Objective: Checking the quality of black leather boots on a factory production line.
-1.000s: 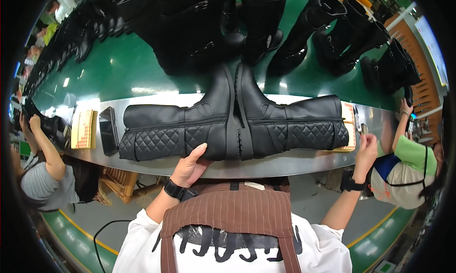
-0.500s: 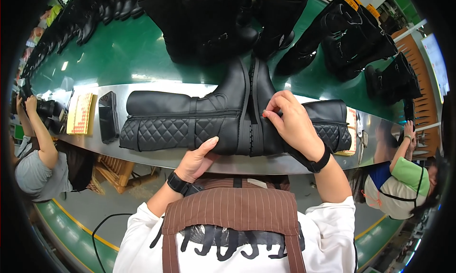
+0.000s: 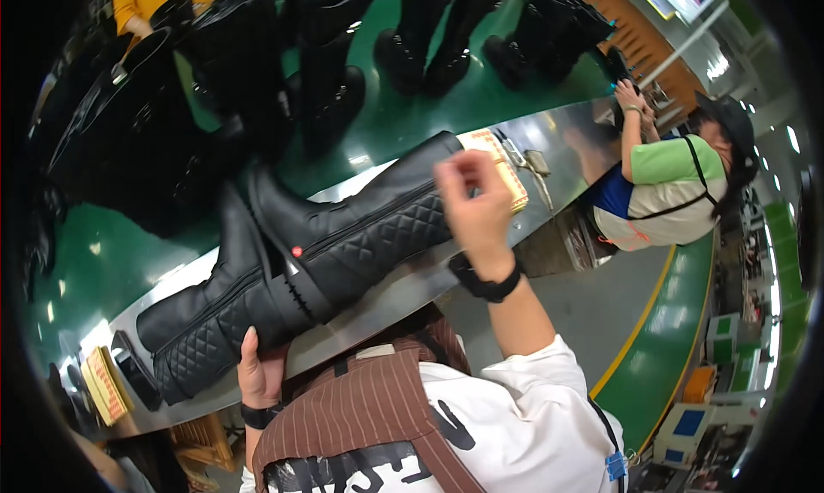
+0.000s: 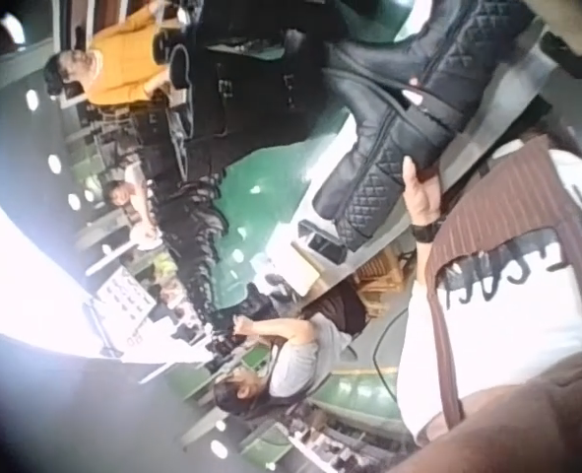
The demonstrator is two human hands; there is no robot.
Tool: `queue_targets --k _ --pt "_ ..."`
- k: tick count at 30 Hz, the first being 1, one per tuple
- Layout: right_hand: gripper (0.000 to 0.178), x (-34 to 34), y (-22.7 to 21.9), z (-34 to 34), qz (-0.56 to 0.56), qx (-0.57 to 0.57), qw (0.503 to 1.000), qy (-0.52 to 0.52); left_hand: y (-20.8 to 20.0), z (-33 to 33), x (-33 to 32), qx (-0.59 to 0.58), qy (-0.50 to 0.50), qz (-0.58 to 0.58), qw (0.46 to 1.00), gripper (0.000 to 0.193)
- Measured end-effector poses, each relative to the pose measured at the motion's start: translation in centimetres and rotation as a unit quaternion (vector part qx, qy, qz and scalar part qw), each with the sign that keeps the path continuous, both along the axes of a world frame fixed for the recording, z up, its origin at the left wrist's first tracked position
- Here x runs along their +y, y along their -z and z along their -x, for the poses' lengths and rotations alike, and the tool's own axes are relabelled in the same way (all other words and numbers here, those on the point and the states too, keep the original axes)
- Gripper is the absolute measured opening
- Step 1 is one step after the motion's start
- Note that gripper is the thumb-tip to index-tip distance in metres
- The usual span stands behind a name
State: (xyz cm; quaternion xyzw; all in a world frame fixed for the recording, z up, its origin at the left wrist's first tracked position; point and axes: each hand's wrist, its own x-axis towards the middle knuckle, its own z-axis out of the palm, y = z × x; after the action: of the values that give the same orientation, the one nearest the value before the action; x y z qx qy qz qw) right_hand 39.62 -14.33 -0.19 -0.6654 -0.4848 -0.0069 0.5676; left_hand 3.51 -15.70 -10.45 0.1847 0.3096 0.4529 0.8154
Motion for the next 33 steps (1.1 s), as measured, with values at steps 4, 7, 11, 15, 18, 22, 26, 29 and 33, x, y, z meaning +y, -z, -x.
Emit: queue_targets --k 4,7,11,15,18,22,26,29,33 --pt "0.014 -5.4 2.6 -11.7 0.121 -0.003 0.961 0.247 0.7 0.6 0.1 0.032 0.009 -0.016 0.999 0.06" --pt "0.019 -8.0 6.0 -15.8 0.224 -0.03 0.944 0.239 1.0 0.8 0.1 0.031 0.011 -0.017 0.999 0.061" --pt "0.019 -8.4 7.7 -17.3 0.246 -0.025 0.952 0.179 0.7 0.8 0.0 0.044 0.007 -0.022 0.999 0.061" --pt "0.016 -7.2 6.7 -18.3 0.317 -0.075 0.931 0.163 0.4 0.7 0.1 0.045 0.012 -0.029 0.999 0.06" --pt "0.015 -6.6 6.3 -18.7 0.353 -0.086 0.918 0.161 0.3 0.6 0.0 0.04 0.018 -0.032 0.999 0.06" --pt "0.015 -6.5 6.5 -18.4 0.374 -0.072 0.907 0.18 0.3 0.5 0.0 0.032 0.021 -0.046 0.998 0.06" --pt "0.013 -6.8 6.3 -18.5 0.351 -0.127 0.91 0.179 0.3 0.5 0.0 0.045 0.013 -0.033 0.998 0.06" --pt "0.011 -6.9 5.7 -19.1 0.349 -0.018 0.93 0.116 0.3 0.6 0.0 0.038 0.015 -0.027 0.999 0.06" --pt "0.011 -6.5 5.6 -19.1 0.383 -0.005 0.919 0.098 0.3 0.6 0.0 0.04 0.016 -0.029 0.999 0.06"
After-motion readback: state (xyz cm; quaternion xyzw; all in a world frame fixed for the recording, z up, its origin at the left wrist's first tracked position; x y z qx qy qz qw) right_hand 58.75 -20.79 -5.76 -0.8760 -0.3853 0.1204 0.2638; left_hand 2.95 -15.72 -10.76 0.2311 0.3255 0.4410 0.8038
